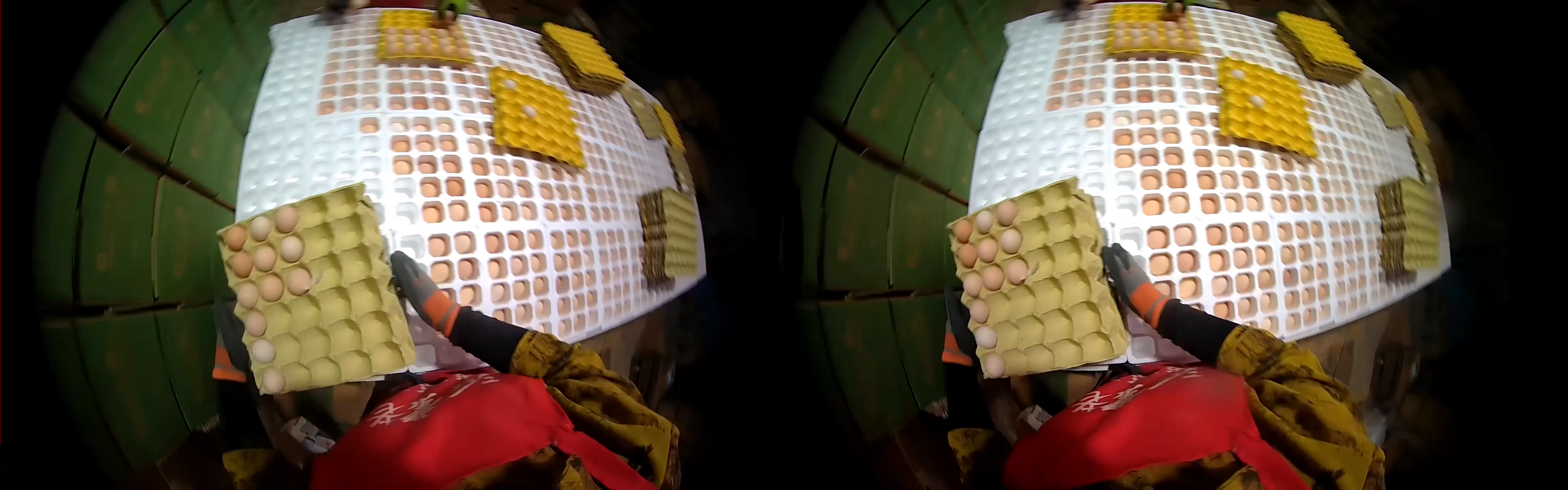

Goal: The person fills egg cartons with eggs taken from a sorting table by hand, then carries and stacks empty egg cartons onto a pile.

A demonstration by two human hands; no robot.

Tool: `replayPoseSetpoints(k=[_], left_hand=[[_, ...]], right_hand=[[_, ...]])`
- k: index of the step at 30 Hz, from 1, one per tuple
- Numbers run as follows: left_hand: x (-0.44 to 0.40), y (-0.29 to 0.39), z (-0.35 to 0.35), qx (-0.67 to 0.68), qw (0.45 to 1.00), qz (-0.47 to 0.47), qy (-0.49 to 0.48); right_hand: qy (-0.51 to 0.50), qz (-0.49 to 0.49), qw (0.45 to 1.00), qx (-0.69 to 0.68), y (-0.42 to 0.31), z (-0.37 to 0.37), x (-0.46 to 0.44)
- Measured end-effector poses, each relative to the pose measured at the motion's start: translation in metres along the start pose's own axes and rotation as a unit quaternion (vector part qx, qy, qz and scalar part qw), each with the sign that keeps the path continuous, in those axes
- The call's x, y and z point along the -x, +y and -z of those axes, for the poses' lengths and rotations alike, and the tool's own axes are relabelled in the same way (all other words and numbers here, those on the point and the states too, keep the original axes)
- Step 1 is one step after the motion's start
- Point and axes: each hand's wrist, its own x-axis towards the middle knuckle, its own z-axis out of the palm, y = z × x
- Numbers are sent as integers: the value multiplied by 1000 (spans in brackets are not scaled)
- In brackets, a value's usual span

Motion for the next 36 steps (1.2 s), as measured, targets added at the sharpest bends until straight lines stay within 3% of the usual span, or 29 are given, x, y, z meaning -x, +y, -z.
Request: replayPoseSetpoints(k=[2, 4, 7, 9, 11, 13, 15, 19, 20, 22, 23, 24, 25, 26, 27, 28, 30, 31, 33, 36], left_hand=[[-4, -7, -2, 31, 999, -1, -10], [-2, -13, -4, 58, 998, -2, -11], [7, -17, 0, 89, 996, -8, -7], [15, -18, 3, 108, 994, -9, 3], [21, -17, 2, 126, 992, -16, 10], [23, -15, -1, 143, 989, -23, 17], [27, -10, -6, 158, 987, -31, 26], [33, -4, -28, 196, 979, -51, 3], [33, -1, -40, 215, 975, -57, -18], [28, 2, -71, 279, 952, -65, -108], [19, -3, -90, 356, 905, -49, -227], [8, -13, -109, 433, 819, -5, -377], [13, 2, -152, 483, 646, 114, -579], [33, 4, -199, 426, 787, 39, -445], [81, 38, -271, 308, 906, -4, -291], [77, 28, -296, 269, 919, -16, -289], [72, 7, -345, 202, 936, -47, -283], [57, -14, -369, 289, 900, -20, -326], [67, -23, -403, 195, 929, -89, -303], [60, -29, -426, 46, 968, -77, -234]], right_hand=[[20, 75, 992, 102, 18, -5, -11], [40, -108, 988, -100, -24, -25, -1], [75, -49, 996, -18, -31, -39, 6], [48, -18, 998, 41, -36, -36, 9], [71, -12, 997, 29, -34, -39, 9], [84, -99, 991, 41, -53, -36, 14], [62, -124, 990, 0, -69, -29, 24], [107, -3, 994, 6, -58, 3, 37], [119, -26, 992, -27, -72, 22, 41], [140, 34, 989, 13, -77, 74, 48], [150, 100, 981, 72, -77, 106, 51], [163, 145, 968, 124, -78, 139, 56], [181, 192, 946, 187, -83, 172, 62], [206, 237, 916, 249, -87, 205, 68], [187, 86, 973, 102, -92, 240, 70], [202, -67, 976, -51, -97, 276, 72], [256, 12, 967, -15, -82, 324, 76], [279, -35, 960, -15, -64, 367, 73], [251, 14, 955, 155, -85, 405, 96], [198, 79, 949, 233, -78, 434, 103]])
